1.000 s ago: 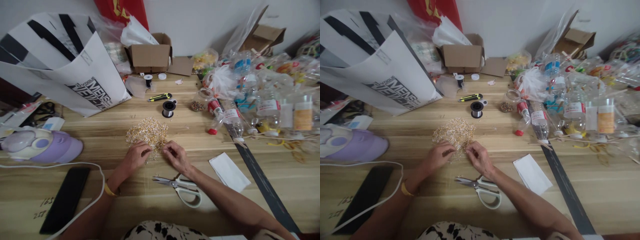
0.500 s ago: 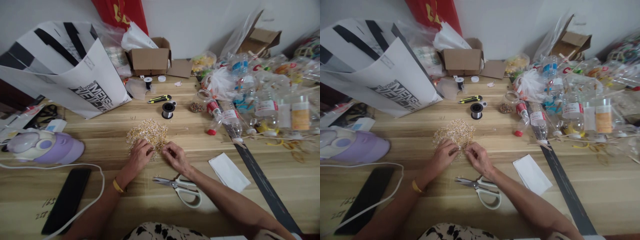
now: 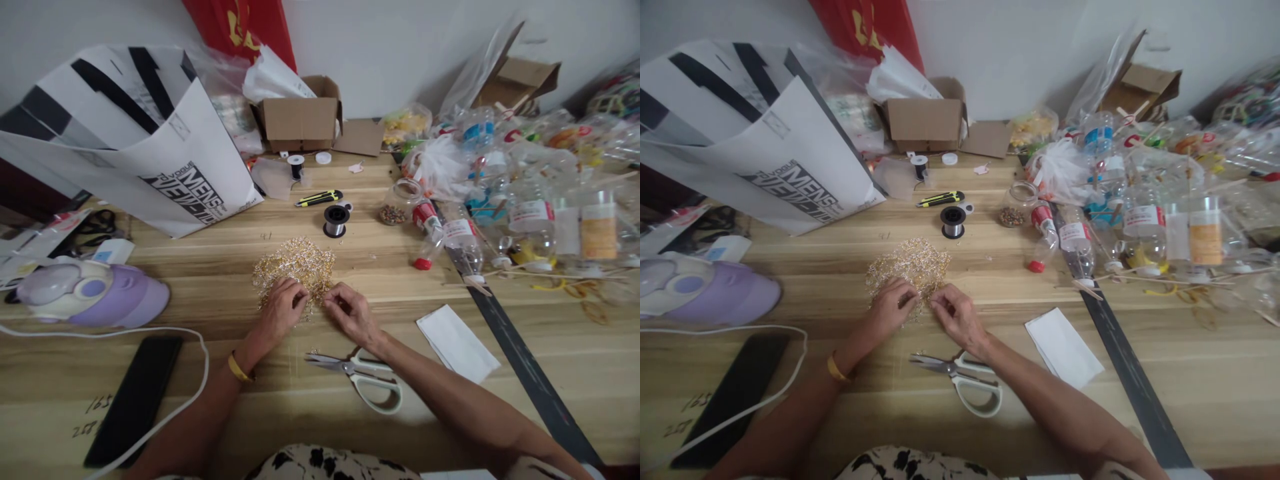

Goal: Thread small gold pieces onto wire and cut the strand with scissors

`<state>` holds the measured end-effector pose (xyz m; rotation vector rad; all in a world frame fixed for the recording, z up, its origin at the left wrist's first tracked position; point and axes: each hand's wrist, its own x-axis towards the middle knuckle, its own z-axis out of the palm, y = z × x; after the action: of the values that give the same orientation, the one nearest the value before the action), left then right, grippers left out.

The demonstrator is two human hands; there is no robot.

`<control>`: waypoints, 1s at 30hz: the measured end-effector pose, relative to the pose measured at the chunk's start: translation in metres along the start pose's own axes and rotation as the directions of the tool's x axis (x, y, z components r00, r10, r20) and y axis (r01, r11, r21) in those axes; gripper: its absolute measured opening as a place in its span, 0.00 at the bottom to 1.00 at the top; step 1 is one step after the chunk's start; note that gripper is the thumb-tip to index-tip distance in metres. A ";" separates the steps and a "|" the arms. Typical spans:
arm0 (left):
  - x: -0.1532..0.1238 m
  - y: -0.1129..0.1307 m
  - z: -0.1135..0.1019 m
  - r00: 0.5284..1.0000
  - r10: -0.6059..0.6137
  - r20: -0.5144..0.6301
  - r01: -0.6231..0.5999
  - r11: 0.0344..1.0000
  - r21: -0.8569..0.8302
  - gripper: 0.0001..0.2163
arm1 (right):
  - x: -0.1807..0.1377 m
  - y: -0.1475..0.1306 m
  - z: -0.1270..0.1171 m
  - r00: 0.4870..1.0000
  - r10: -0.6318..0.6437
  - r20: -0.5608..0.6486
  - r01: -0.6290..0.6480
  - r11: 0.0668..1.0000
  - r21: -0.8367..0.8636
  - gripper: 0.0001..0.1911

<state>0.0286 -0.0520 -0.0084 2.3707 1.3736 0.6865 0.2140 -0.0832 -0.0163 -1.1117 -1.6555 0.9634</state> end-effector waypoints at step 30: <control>0.006 -0.003 0.007 0.997 -0.039 -0.060 0.040 0.999 0.010 0.06 | 0.000 -0.001 0.000 1.000 -0.009 0.006 0.009 1.000 -0.006 0.06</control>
<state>0.0327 -0.0459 -0.0143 2.3426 1.4482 0.7460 0.2142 -0.0833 -0.0156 -1.1049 -1.6680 0.9578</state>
